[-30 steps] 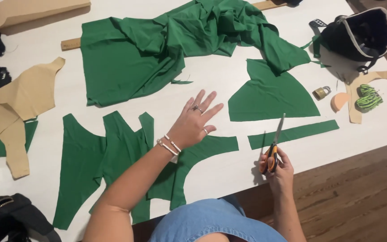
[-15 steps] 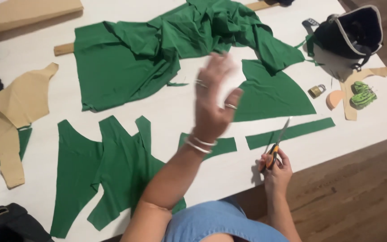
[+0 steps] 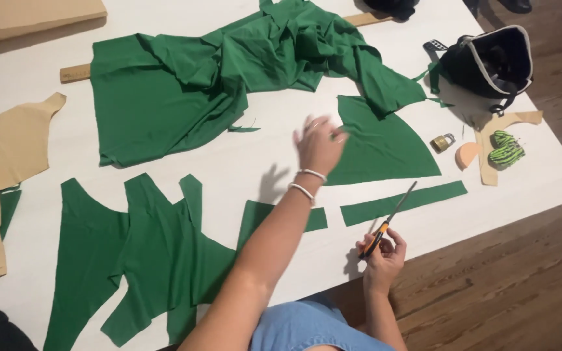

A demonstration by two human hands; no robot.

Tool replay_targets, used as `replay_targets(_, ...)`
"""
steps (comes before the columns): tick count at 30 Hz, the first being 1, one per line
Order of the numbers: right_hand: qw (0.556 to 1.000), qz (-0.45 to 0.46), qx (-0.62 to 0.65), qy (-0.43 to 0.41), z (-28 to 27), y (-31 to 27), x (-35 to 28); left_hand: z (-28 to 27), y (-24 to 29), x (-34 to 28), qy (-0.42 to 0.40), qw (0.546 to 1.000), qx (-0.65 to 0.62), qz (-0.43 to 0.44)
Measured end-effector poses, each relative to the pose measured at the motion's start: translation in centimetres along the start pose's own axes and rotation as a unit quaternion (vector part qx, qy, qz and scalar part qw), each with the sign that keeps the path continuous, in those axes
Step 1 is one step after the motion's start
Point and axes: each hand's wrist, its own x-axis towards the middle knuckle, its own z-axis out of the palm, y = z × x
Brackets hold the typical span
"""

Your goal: The person uses orange-handled scissors to cut a large piece of green fabric on a white table. They cut a long strip from the fabric, then trim the strip into smaller pieces. The person also rearranges the cut fabric pieces on the table.

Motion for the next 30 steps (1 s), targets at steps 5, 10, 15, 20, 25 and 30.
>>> replay_targets(5, 1.000, 0.001, -0.006, -0.010, -0.4, 0.7, 0.3, 6.7, -14.0, -4.9, -0.056, 0.966, 0.254, -0.003)
replay_targets(10, 0.999, 0.015, -0.023, -0.018, -1.7, 1.0, -0.5, 6.8, -13.1, -5.1, -0.130, 0.944, 0.298, -0.060)
replay_targets(15, 0.999, 0.020, -0.029, 0.006, -0.9, 1.1, 0.3, 4.0, -9.4, -4.1, -0.198, 0.931, 0.287, -0.104)
replay_targets(20, 0.997, 0.053, 0.004, -0.048, -1.0, 0.2, 0.9, 3.9, -13.3, -3.9, -0.115, 0.984, 0.078, -0.109)
replay_targets(25, 0.993, 0.086, 0.028, -0.073, -1.9, 0.2, 1.2, -1.4, -14.7, -3.4, 0.024, 0.985, -0.116, -0.122)
replay_targets(30, 0.987, 0.099, 0.049, -0.114, -2.5, 0.6, 1.9, -8.1, -7.5, -1.9, 0.030, 0.982, -0.145, -0.115)
